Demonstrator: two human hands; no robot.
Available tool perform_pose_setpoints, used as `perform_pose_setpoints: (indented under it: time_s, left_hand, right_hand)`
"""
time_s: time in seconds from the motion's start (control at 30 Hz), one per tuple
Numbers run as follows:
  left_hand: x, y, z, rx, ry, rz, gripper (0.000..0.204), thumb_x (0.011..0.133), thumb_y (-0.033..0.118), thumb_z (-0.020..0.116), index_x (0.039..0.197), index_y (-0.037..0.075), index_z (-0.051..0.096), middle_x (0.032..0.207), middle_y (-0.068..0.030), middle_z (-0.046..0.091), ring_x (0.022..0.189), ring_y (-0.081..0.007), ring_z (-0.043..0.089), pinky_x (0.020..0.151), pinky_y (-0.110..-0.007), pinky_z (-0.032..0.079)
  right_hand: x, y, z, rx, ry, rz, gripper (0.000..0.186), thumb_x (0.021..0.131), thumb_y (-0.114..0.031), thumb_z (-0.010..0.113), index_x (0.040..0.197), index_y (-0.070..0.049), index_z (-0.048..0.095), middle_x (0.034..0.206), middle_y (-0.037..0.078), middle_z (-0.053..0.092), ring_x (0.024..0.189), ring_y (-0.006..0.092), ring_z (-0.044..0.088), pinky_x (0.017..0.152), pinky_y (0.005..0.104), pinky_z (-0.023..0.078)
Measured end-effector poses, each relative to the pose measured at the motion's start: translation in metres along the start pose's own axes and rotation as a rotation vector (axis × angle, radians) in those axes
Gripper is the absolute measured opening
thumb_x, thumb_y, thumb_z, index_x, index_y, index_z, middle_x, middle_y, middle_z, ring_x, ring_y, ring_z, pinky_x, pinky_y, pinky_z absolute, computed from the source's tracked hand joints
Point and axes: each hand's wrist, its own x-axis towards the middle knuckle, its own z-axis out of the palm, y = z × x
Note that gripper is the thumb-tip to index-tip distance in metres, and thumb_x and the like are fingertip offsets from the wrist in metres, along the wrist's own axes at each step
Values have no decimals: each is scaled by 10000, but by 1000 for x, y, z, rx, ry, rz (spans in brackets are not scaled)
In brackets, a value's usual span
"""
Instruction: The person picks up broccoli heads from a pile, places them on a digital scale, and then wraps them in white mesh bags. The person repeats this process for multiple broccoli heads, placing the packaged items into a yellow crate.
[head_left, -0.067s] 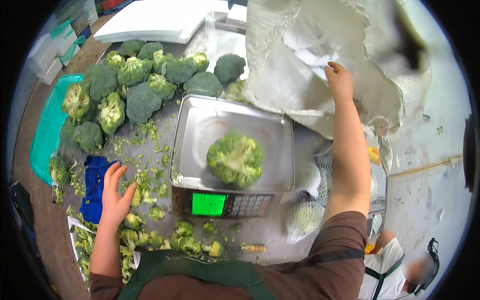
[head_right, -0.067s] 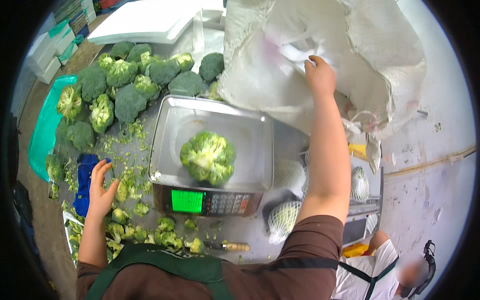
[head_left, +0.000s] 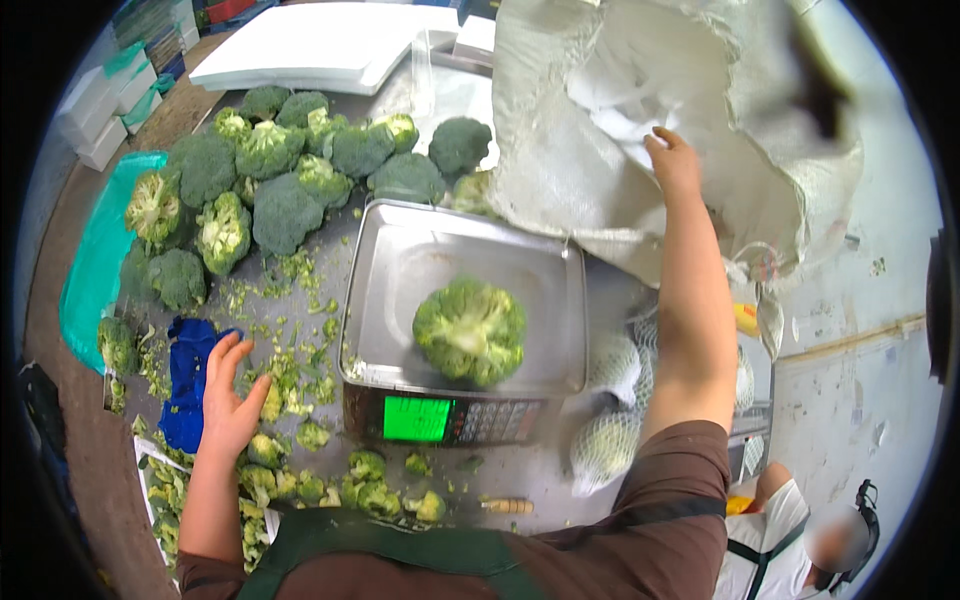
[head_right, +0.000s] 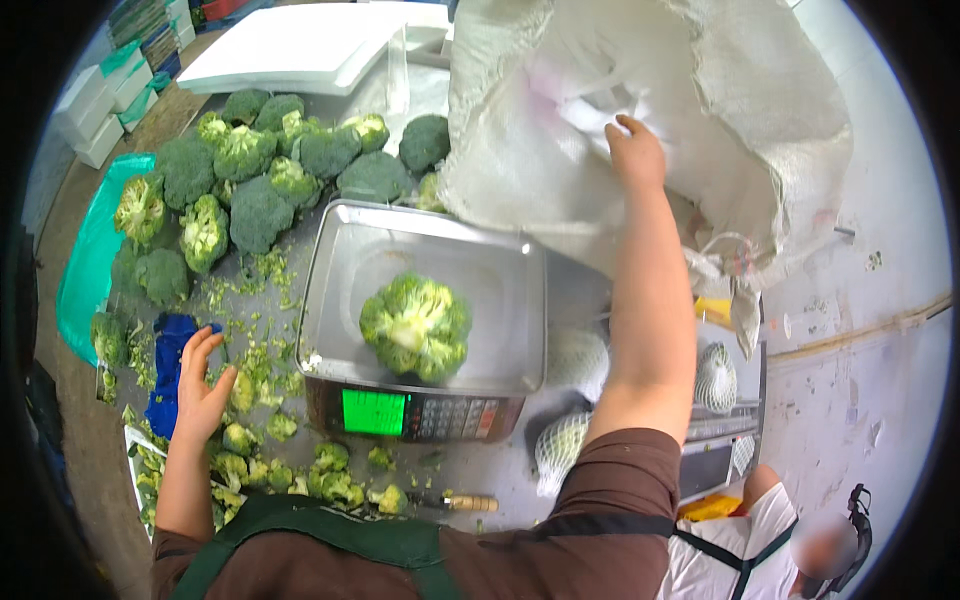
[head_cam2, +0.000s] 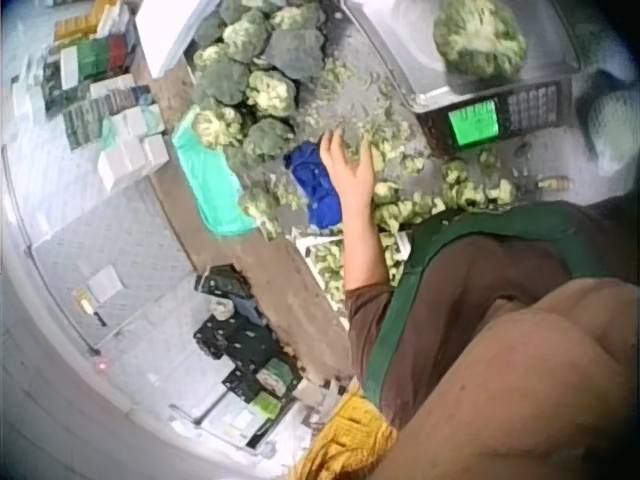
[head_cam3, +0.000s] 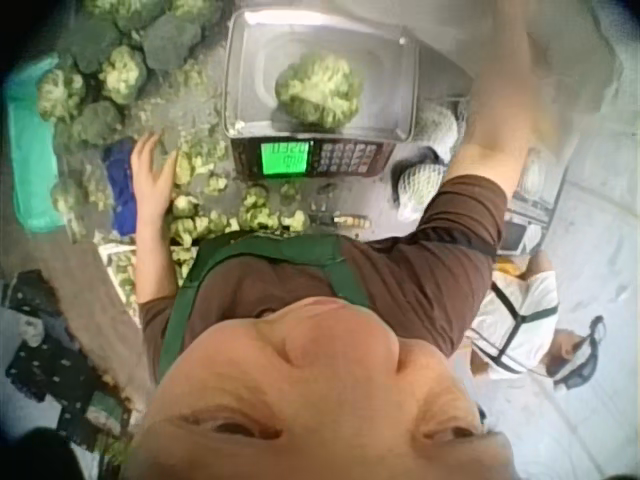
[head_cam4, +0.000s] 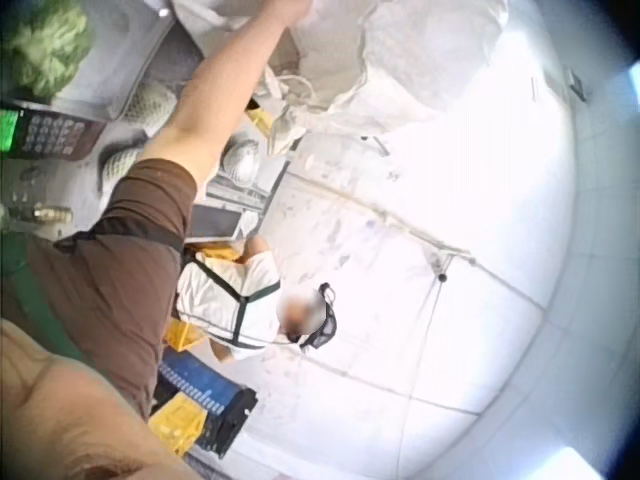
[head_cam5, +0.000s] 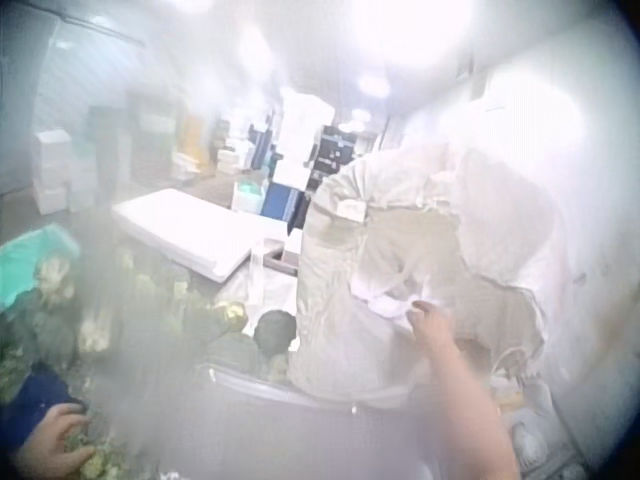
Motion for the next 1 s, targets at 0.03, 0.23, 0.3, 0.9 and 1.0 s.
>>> perform_pose_setpoints:
  time_s: [0.03, 0.23, 0.3, 0.9, 1.0]
  left_hand:
    - [0, -3, -1, 4, 3, -9, 464, 768, 68, 681, 1214, 40, 555, 1358, -172, 439, 1264, -329, 436, 1041, -382, 352]
    - [7, -16, 1, -103, -1, -74, 443, 779, 37, 658, 1209, 43, 550, 1341, -161, 454, 1198, -302, 485, 997, -377, 394]
    - [4, -18, 0, -201, 27, -123, 420, 794, 15, 628, 1207, 33, 548, 1320, -129, 473, 1140, -247, 520, 979, -366, 409]
    - [-13, 153, 41, -592, -540, 537, 416, 801, 109, 714, 1204, 102, 612, 994, -91, 557, 871, -177, 581, 753, -300, 483]
    - [-32, 157, 50, -965, -582, 362, 434, 859, 65, 654, 1279, 92, 549, 1042, -52, 569, 897, -141, 574, 767, -285, 484]
  right_hand:
    - [14, 5, 13, 42, -9, 28, 444, 783, -300, 678, 1172, -90, 653, 1163, 145, 645, 1108, 301, 582, 950, 370, 438]
    - [57, 51, 48, 465, 158, 241, 534, 785, -343, 706, 1165, 21, 611, 1109, 158, 643, 1008, 203, 601, 865, 312, 460]
    - [7, -12, 19, 668, 285, 308, 470, 791, -337, 712, 1066, 35, 633, 1005, 121, 649, 930, 165, 586, 821, 283, 457]
    - [-410, -131, -70, 619, -127, -414, 572, 704, -66, 810, 1213, -46, 548, 1185, 177, 511, 930, 231, 579, 727, 325, 509]
    - [-418, -144, -63, 630, -166, -446, 349, 742, 43, 736, 1076, -12, 647, 899, 104, 623, 784, 201, 617, 667, 280, 513]
